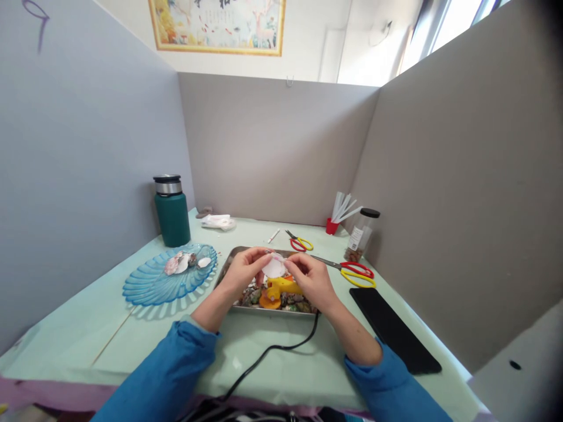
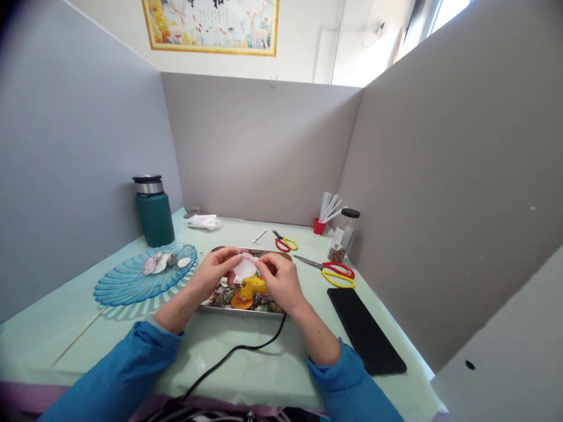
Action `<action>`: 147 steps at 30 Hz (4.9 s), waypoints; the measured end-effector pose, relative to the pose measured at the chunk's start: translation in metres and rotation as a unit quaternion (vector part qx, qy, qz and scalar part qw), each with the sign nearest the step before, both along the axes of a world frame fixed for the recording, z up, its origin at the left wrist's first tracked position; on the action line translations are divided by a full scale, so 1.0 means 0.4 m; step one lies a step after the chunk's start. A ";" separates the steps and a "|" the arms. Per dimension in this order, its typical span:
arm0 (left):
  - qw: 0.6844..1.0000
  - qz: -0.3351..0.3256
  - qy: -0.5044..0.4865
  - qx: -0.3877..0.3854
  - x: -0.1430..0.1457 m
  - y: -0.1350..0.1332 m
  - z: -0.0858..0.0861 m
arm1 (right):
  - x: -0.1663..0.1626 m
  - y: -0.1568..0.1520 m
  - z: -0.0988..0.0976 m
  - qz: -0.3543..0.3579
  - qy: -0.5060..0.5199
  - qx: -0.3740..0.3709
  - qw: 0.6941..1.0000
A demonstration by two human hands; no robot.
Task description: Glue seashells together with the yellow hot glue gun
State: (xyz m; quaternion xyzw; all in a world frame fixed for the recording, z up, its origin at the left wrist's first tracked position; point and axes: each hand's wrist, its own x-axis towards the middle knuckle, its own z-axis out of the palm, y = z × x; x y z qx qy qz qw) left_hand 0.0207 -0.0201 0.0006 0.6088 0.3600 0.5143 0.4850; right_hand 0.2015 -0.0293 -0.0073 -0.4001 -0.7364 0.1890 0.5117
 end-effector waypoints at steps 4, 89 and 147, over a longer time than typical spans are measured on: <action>1.000 0.011 -0.002 0.001 0.000 -0.004 0.002 | -0.003 -0.011 0.004 -0.030 -0.043 0.076 0.996; 0.994 -0.091 0.018 -0.057 -0.018 0.004 0.005 | -0.012 -0.018 0.004 0.163 0.142 -0.129 0.968; 0.986 -0.142 0.003 -0.083 -0.023 -0.013 0.012 | -0.004 -0.030 0.020 0.274 0.150 -0.225 0.923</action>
